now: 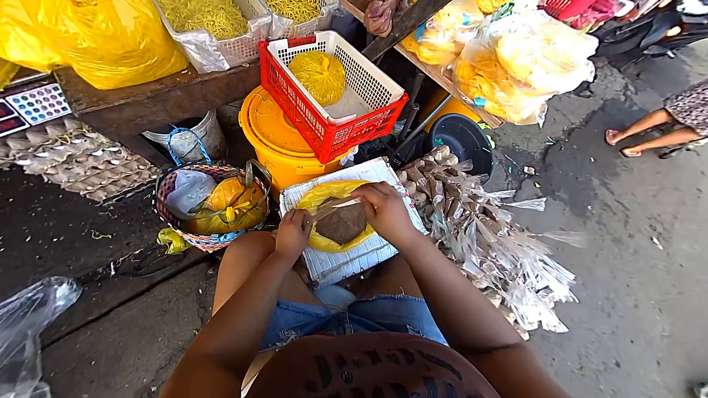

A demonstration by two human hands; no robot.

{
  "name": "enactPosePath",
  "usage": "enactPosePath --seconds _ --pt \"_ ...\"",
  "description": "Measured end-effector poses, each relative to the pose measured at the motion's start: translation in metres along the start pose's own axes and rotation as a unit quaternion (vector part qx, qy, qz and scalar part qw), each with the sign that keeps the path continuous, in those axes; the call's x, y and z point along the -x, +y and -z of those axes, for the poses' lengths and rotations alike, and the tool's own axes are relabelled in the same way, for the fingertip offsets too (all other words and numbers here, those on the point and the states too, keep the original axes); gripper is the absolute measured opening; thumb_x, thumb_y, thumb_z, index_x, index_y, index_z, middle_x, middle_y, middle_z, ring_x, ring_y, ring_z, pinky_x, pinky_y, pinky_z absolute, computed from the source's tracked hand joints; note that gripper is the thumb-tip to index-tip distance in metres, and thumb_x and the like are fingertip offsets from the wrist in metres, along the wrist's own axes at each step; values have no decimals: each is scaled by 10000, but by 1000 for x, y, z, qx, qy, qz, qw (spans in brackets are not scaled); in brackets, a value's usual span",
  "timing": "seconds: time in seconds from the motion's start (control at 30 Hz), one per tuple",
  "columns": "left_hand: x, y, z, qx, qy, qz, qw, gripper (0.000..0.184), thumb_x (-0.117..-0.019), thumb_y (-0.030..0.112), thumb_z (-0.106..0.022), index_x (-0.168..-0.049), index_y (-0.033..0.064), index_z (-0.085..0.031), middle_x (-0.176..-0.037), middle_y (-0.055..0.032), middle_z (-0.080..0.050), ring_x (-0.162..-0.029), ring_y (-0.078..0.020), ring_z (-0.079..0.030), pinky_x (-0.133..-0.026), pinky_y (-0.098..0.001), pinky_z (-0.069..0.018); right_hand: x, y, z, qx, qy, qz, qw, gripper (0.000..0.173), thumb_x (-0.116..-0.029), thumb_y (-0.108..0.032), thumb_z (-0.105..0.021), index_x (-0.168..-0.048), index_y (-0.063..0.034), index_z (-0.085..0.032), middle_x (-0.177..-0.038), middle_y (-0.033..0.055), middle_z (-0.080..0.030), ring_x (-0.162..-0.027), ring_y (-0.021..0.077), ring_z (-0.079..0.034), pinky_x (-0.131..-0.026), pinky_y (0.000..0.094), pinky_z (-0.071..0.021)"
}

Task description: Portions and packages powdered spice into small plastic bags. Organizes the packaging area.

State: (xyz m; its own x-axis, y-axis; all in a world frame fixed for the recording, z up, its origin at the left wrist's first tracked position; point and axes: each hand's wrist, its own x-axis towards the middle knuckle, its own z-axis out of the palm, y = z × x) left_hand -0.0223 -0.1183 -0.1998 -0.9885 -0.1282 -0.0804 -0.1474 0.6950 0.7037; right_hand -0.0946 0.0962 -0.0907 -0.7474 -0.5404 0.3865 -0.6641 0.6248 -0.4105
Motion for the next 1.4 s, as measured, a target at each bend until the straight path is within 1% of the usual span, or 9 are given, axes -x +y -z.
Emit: enactPosePath --seconds 0.1,0.23,0.4,0.63,0.77,0.9,0.97,1.23,1.4 --pt "-1 -3 0 -3 -2 6 1000 300 -1035 168 -558 -1217 -46 -664 -1259 -247 -650 -1245 -362 -602 -1110 -444 -440 16 24 17 -7 13 -102 995 201 -992 -57 -574 -1069 -33 -758 -1063 146 -743 -1029 323 -699 -930 512 -550" --pt "-1 -2 5 4 -13 9 1000 302 -1059 123 -493 -1241 -76 -629 -1295 -271 -620 -1274 -375 -582 -1126 -437 -428 49 45 14 32 -171 -371 912 308 -1057 -122 -467 -1266 -35 -675 -1231 201 -688 -1158 358 -658 -1010 551 -492" --pt "1 -1 3 -18 5 -4 1000 279 -1047 113 -515 -1216 -68 -643 -1260 -266 -640 -1216 -391 -622 -1076 -469 -471 80 54 -37 -100 -177 -468 860 285 -1038 -94 -522 -1262 31 -645 -1178 218 -685 -1072 318 -675 -965 487 -519" --pt "4 -4 1 1 29 -13 999 287 -1015 162 -602 -1180 -67 -657 -1205 -262 -661 -1158 -386 -647 -1032 -495 -496 63 41 -69 -185 -136 -478 848 252 -1026 -91 -550 -1228 12 -661 -1128 170 -693 -980 242 -671 -892 422 -530" --pt "5 -9 6 84 -6 -27 996 560 -917 387 -758 -1242 -49 -625 -1258 -248 -634 -1207 -350 -608 -1063 -466 -468 62 52 -58 -242 -106 -489 831 230 -1016 -60 -571 -1200 49 -654 -1084 172 -670 -861 191 -640 -803 361 -536" --pt "5 -23 1 182 9 -57 982 440 -1072 272 -419 -1188 -78 -659 -1168 -244 -667 -1143 -301 -630 -1035 -432 -477 56 52 -31 -278 -98 -485 823 190 -1019 -60 -576 -1163 35 -655 -951 88 -642 -697 86 -543 -640 255 -462" --pt "2 -21 1 192 14 -30 981 448 -1100 245 -362 -1187 -81 -657 -1150 -242 -676 -1120 -285 -646 -1030 -417 -486 51 51 -17 -300 -96 -474 822 163 -1014 -56 -581 -1135 18 -662 -901 48 -636 -663 55 -528 -596 222 -433" --pt "-2 -13 2 148 -6 -13 989 367 -1084 246 -462 -1152 -48 -672 -1140 -215 -673 -1146 -293 -621 -1044 -420 -458 25 43 14 -336 -134 -415 835 114 -1012 -57 -593 -1084 -5 -664 -859 7 -630 -678 35 -541 -630 198 -454" --pt "0 -13 3 146 -7 -19 989 370 -1085 250 -469 -1164 -48 -674 -1165 -218 -671 -1175 -304 -611 -1061 -424 -449 9 36 -6 -263 -213 -360 869 184 -1011 -65 -571 -1136 37 -658 -995 96 -648 -827 109 -587 -776 287 -499"
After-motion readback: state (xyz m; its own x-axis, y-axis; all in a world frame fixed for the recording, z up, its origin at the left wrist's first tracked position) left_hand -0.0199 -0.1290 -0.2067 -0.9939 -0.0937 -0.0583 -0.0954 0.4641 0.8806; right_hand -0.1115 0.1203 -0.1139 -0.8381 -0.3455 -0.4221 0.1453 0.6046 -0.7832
